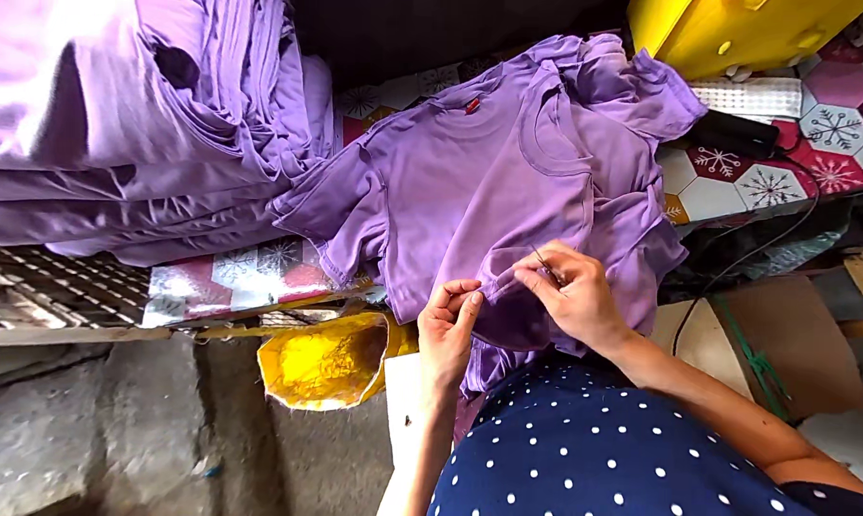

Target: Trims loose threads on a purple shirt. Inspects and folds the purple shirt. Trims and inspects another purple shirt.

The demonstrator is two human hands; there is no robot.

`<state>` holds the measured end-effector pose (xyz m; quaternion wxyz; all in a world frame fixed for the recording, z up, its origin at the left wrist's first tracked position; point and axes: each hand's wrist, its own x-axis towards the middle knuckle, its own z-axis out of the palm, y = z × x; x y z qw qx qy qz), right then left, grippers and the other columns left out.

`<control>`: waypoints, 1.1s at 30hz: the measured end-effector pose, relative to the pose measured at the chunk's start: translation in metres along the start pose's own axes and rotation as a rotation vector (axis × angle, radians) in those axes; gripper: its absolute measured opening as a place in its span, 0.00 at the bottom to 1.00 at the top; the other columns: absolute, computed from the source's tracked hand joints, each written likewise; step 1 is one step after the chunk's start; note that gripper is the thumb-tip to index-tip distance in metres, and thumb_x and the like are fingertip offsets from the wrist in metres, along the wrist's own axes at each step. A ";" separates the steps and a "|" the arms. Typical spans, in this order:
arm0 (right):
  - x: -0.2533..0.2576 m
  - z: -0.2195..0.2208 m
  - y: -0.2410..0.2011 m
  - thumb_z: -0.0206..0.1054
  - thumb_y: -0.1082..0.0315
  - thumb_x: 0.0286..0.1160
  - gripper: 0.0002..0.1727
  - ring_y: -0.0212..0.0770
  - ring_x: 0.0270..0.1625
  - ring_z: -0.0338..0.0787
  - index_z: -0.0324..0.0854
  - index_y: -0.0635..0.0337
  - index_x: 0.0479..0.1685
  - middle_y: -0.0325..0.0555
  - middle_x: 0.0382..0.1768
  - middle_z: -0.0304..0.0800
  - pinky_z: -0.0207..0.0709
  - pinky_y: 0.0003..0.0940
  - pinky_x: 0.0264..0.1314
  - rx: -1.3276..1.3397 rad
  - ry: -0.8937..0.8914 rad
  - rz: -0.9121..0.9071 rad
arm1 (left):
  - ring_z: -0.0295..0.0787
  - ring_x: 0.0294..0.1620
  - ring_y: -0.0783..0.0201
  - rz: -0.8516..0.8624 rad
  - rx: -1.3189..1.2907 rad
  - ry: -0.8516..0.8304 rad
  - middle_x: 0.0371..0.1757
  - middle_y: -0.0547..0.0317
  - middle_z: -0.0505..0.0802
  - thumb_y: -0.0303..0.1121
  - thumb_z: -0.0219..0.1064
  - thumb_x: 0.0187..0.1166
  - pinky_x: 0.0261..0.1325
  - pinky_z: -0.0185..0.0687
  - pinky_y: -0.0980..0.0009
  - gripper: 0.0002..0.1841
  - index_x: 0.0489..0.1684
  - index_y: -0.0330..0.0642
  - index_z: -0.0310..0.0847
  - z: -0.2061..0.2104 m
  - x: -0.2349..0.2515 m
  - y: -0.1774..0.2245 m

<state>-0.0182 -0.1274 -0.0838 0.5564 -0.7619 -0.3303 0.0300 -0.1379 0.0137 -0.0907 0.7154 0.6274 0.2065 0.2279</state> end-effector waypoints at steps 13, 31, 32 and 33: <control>-0.012 0.009 -0.018 0.75 0.71 0.68 0.04 0.15 0.31 0.84 0.91 0.58 0.29 0.32 0.29 0.91 0.78 0.15 0.38 0.210 -0.083 0.338 | 0.95 0.41 0.68 0.576 0.732 0.066 0.37 0.52 0.97 0.24 0.70 0.72 0.53 0.89 0.75 0.06 0.39 0.33 0.92 0.016 -0.017 -0.009; -0.008 0.021 -0.008 0.68 0.75 0.71 0.05 0.16 0.30 0.76 0.86 0.64 0.29 0.31 0.27 0.82 0.71 0.11 0.34 0.473 -0.187 0.105 | 0.91 0.39 0.81 0.376 0.257 -0.050 0.38 0.62 0.97 0.21 0.71 0.74 0.47 0.88 0.83 0.04 0.39 0.29 0.91 0.000 -0.008 -0.017; -0.007 0.020 -0.010 0.68 0.75 0.73 0.05 0.16 0.29 0.77 0.86 0.63 0.29 0.30 0.27 0.82 0.72 0.12 0.34 0.486 -0.208 0.157 | 0.90 0.37 0.82 0.350 0.243 -0.033 0.37 0.63 0.96 0.20 0.70 0.73 0.45 0.87 0.84 0.04 0.38 0.29 0.91 0.001 -0.008 -0.018; -0.006 0.019 -0.011 0.68 0.75 0.73 0.05 0.15 0.28 0.77 0.86 0.61 0.30 0.29 0.25 0.82 0.72 0.12 0.34 0.496 -0.229 0.213 | 0.90 0.36 0.83 0.319 0.235 -0.018 0.36 0.64 0.96 0.21 0.70 0.74 0.43 0.87 0.84 0.04 0.38 0.30 0.90 0.003 -0.009 -0.019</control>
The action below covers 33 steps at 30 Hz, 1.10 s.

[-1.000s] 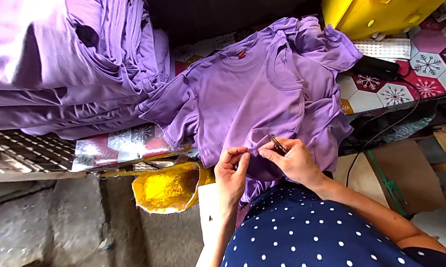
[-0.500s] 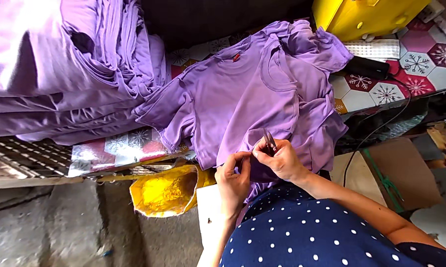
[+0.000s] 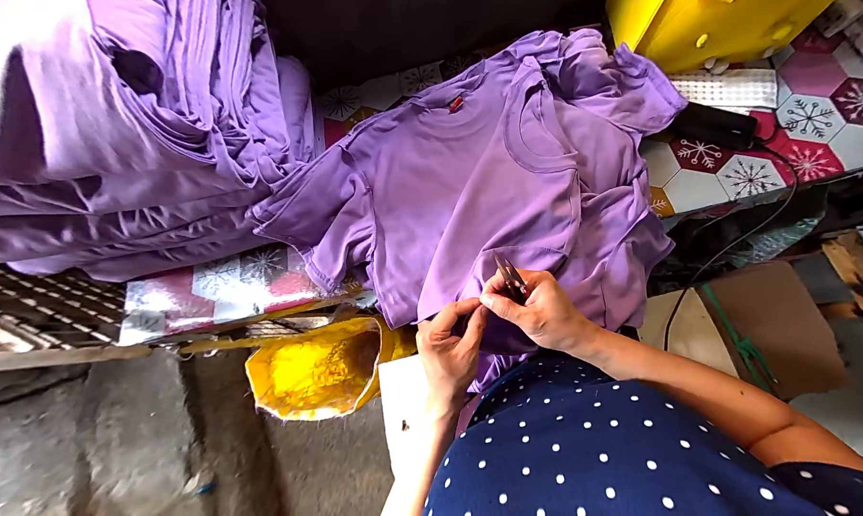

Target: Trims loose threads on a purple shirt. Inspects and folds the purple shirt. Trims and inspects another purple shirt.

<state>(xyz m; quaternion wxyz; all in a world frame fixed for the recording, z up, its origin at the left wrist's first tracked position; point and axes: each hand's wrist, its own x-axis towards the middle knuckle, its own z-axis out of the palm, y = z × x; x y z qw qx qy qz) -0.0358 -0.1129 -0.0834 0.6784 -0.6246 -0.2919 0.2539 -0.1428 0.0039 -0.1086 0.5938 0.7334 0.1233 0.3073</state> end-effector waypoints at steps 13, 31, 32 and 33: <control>0.006 0.000 -0.010 0.72 0.75 0.70 0.04 0.17 0.30 0.79 0.89 0.64 0.30 0.33 0.28 0.83 0.74 0.11 0.34 -0.118 -0.006 -0.045 | 0.91 0.37 0.81 -0.099 -0.064 0.032 0.34 0.67 0.96 0.19 0.73 0.70 0.47 0.88 0.82 0.03 0.32 0.34 0.93 0.007 0.000 0.001; 0.022 -0.060 -0.008 0.57 0.41 0.85 0.29 0.29 0.21 0.76 0.86 0.55 0.25 0.33 0.15 0.74 0.65 0.32 0.25 -0.655 -0.486 -0.099 | 0.86 0.39 0.82 0.326 0.287 -0.038 0.34 0.62 0.90 0.33 0.59 0.90 0.50 0.81 0.85 0.10 0.40 0.38 0.81 -0.002 0.023 -0.009; 0.023 -0.061 -0.009 0.58 0.42 0.84 0.28 0.29 0.21 0.76 0.87 0.55 0.26 0.33 0.15 0.75 0.66 0.33 0.25 -0.661 -0.493 -0.093 | 0.86 0.39 0.81 0.338 0.295 -0.051 0.34 0.61 0.89 0.32 0.59 0.89 0.49 0.81 0.85 0.10 0.40 0.38 0.82 -0.003 0.023 -0.009; 0.024 -0.062 -0.011 0.58 0.41 0.83 0.28 0.29 0.21 0.76 0.87 0.55 0.26 0.33 0.15 0.76 0.66 0.33 0.25 -0.668 -0.503 -0.088 | 0.86 0.39 0.81 0.344 0.303 -0.060 0.34 0.61 0.89 0.32 0.60 0.89 0.49 0.81 0.85 0.09 0.40 0.38 0.82 -0.003 0.023 -0.008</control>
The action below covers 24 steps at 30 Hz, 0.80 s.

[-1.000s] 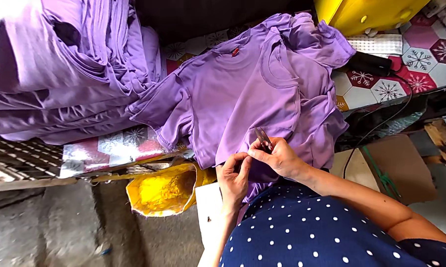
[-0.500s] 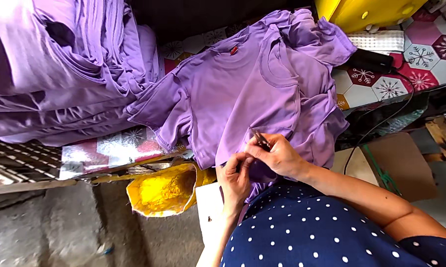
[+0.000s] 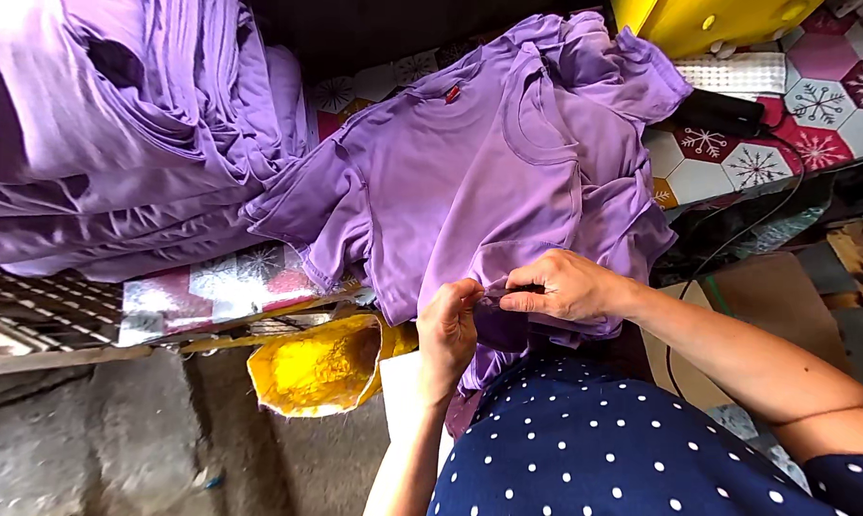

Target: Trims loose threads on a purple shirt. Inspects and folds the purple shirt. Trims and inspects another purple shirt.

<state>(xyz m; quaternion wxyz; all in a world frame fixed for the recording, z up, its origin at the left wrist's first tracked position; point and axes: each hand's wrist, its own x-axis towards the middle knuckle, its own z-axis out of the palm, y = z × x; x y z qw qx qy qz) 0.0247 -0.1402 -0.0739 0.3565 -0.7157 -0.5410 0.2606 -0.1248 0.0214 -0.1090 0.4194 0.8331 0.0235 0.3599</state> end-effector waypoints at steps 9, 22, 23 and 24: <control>0.001 0.000 0.000 0.60 0.46 0.83 0.28 0.26 0.17 0.71 0.81 0.53 0.15 0.29 0.11 0.69 0.60 0.30 0.21 -0.006 0.051 -0.042 | 0.87 0.40 0.84 -0.013 -0.018 0.008 0.35 0.63 0.91 0.32 0.61 0.88 0.50 0.81 0.87 0.09 0.40 0.37 0.82 0.000 0.001 0.002; 0.006 -0.014 -0.012 0.59 0.41 0.83 0.29 0.31 0.18 0.73 0.82 0.52 0.17 0.31 0.11 0.69 0.60 0.35 0.23 -0.133 -0.113 0.009 | 0.88 0.39 0.79 0.013 0.004 -0.046 0.34 0.60 0.91 0.30 0.61 0.88 0.48 0.82 0.85 0.09 0.38 0.37 0.83 0.001 0.004 0.005; 0.005 -0.014 -0.011 0.59 0.42 0.83 0.29 0.30 0.17 0.72 0.80 0.51 0.16 0.31 0.10 0.68 0.59 0.34 0.22 -0.139 -0.106 0.002 | 0.88 0.38 0.80 0.007 0.002 -0.045 0.34 0.60 0.91 0.29 0.61 0.87 0.47 0.82 0.85 0.09 0.38 0.37 0.83 0.001 0.004 0.005; 0.004 -0.014 -0.010 0.59 0.42 0.83 0.30 0.30 0.17 0.71 0.79 0.51 0.14 0.31 0.10 0.67 0.58 0.34 0.21 -0.140 -0.098 0.000 | 0.88 0.38 0.80 -0.006 -0.003 -0.044 0.34 0.60 0.91 0.29 0.61 0.87 0.47 0.82 0.85 0.08 0.38 0.36 0.84 0.002 0.003 0.005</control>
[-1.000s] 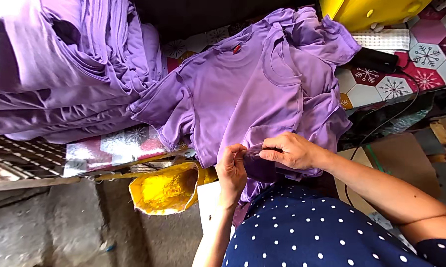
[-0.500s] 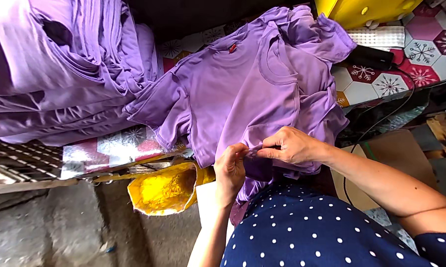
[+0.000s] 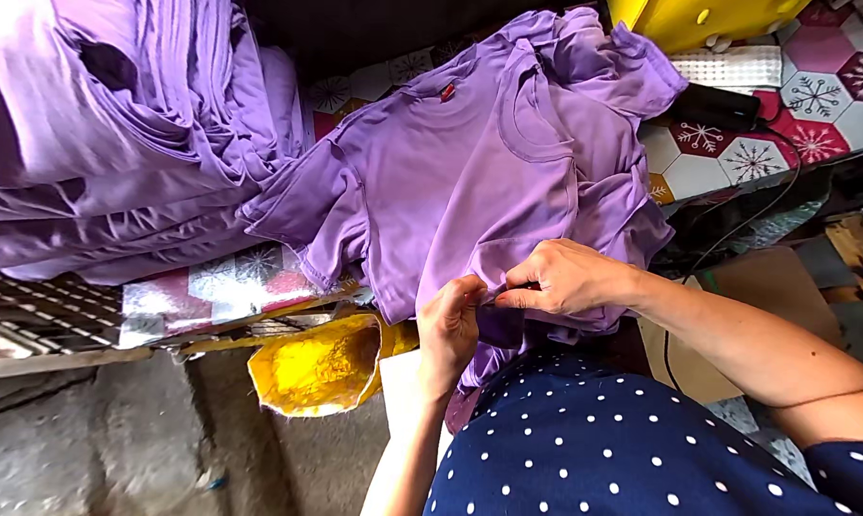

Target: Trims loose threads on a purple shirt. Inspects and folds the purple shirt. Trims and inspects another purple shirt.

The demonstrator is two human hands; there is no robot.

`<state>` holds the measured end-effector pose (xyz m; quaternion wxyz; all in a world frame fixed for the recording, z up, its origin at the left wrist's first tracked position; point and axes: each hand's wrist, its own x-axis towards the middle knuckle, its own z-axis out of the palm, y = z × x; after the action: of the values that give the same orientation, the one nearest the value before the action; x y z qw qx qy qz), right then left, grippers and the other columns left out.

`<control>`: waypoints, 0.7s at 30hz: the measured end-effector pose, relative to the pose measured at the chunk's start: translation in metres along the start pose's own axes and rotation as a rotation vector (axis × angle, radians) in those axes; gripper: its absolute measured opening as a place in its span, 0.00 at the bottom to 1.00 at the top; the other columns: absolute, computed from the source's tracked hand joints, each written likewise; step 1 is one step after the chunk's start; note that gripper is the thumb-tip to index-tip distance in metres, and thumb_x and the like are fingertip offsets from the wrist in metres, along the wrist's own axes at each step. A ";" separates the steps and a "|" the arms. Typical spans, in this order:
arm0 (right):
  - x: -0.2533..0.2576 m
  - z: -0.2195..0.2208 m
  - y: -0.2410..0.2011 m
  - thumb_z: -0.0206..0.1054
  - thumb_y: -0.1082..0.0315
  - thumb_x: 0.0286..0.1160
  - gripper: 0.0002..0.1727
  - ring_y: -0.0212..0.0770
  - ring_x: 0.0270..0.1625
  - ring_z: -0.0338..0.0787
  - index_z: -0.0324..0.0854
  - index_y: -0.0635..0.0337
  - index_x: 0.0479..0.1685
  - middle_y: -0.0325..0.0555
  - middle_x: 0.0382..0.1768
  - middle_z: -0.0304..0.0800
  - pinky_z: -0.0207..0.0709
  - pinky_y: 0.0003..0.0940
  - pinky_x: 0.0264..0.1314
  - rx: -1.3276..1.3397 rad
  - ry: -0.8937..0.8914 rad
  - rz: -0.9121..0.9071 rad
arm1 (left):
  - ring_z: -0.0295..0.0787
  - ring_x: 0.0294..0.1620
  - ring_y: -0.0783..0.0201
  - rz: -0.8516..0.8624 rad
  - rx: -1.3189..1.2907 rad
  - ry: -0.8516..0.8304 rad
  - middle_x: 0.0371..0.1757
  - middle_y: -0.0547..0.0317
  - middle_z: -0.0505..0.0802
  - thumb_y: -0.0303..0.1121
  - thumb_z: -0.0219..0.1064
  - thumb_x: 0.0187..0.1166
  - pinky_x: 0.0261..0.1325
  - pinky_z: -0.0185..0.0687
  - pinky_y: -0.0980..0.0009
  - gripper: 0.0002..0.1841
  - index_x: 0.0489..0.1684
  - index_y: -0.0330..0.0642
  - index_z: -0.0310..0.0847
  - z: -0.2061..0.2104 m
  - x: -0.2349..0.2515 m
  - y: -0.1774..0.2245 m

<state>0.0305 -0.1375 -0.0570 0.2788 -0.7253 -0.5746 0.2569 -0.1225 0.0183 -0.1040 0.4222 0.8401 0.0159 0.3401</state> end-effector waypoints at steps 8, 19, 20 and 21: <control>0.004 0.043 0.025 0.78 0.60 0.70 0.11 0.25 0.38 0.85 0.91 0.60 0.37 0.37 0.34 0.89 0.79 0.27 0.44 0.422 0.217 0.061 | 0.85 0.33 0.83 -0.162 -0.048 0.046 0.32 0.69 0.91 0.30 0.58 0.89 0.42 0.83 0.83 0.08 0.43 0.38 0.82 -0.017 -0.002 -0.012; 0.002 0.046 0.010 0.71 0.70 0.78 0.04 0.19 0.26 0.78 0.90 0.60 0.39 0.32 0.24 0.85 0.74 0.19 0.34 0.671 0.278 0.273 | 0.56 0.86 0.22 -1.579 1.178 -0.177 0.87 0.20 0.60 0.34 0.72 0.73 0.76 0.60 0.24 0.32 0.75 0.23 0.72 -0.240 -0.099 -0.157; 0.003 0.047 0.008 0.71 0.69 0.78 0.05 0.19 0.26 0.77 0.90 0.60 0.40 0.32 0.24 0.85 0.73 0.19 0.33 0.679 0.284 0.283 | 0.47 0.89 0.21 -1.657 1.185 -0.173 0.91 0.23 0.50 0.35 0.75 0.70 0.77 0.55 0.22 0.38 0.80 0.26 0.69 -0.239 -0.108 -0.161; 0.005 0.048 0.006 0.72 0.68 0.78 0.05 0.19 0.25 0.76 0.90 0.59 0.40 0.31 0.24 0.84 0.71 0.19 0.32 0.685 0.289 0.290 | 0.51 0.88 0.21 -1.645 1.163 -0.175 0.90 0.22 0.54 0.36 0.77 0.68 0.76 0.57 0.22 0.37 0.77 0.26 0.71 -0.230 -0.107 -0.154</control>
<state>0.0029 -0.1288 -0.0957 0.5434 -0.6927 -0.3019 0.3658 -0.2990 0.2443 -0.1792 0.0502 0.6656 0.7226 -0.1799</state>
